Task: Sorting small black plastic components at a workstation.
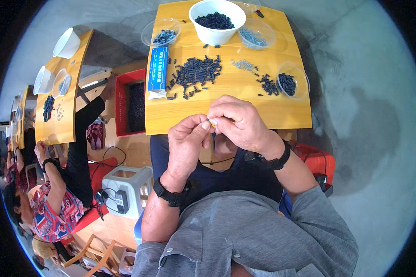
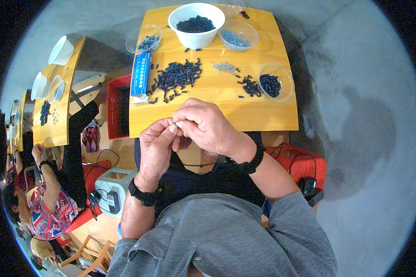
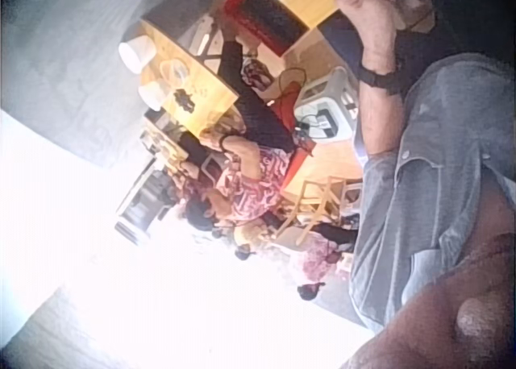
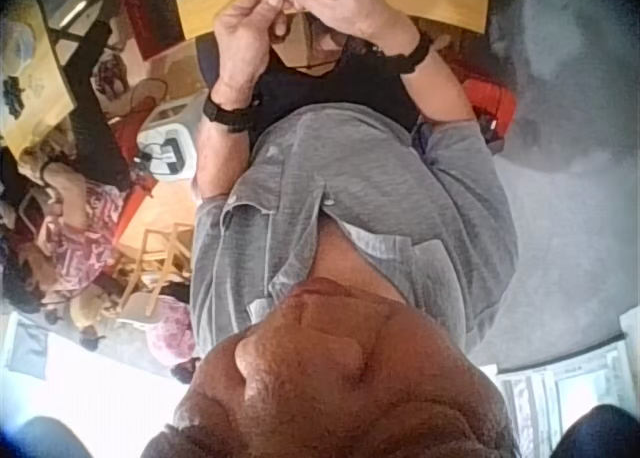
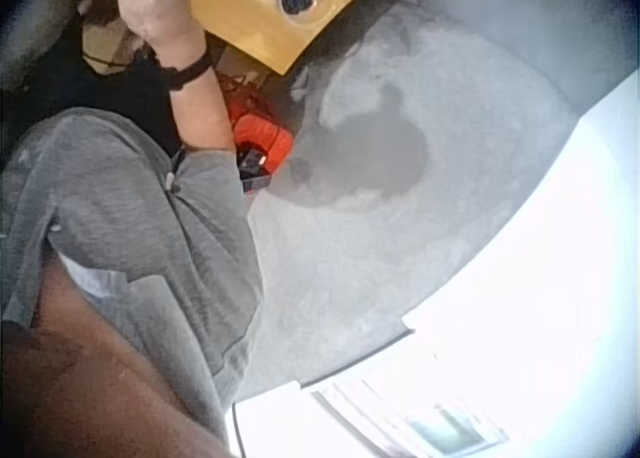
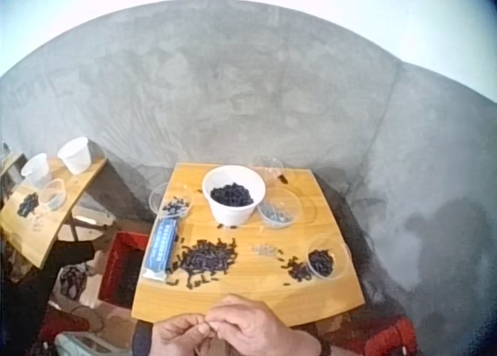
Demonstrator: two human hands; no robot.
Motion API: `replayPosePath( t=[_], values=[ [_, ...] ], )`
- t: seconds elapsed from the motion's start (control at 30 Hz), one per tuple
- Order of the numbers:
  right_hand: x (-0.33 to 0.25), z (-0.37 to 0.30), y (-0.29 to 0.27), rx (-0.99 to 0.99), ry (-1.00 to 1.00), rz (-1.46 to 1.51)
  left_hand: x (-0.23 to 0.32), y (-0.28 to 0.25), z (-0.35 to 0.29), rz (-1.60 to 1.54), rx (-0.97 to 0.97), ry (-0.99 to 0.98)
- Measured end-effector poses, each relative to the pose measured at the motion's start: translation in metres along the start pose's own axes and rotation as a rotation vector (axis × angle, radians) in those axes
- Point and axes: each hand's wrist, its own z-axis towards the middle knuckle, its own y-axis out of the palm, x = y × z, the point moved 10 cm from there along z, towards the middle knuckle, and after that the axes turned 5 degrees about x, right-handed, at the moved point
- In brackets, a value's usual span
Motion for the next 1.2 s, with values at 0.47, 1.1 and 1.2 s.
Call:
replayPosePath(
  t=[0.47, 1.1, 1.2],
  values=[
    [-0.010, 0.006, 0.001, -0.058, -0.130, -0.064, -0.003, -0.001, 0.004, -0.066, -0.013, -0.045],
    [0.069, -0.013, 0.022, -0.292, 0.401, 0.332, -0.022, -0.009, 0.006, 0.095, -0.003, -0.116],
    [0.103, -0.003, 0.018, -0.191, 0.520, 0.415, -0.022, -0.012, 0.015, 0.051, 0.009, -0.095]
  ],
)
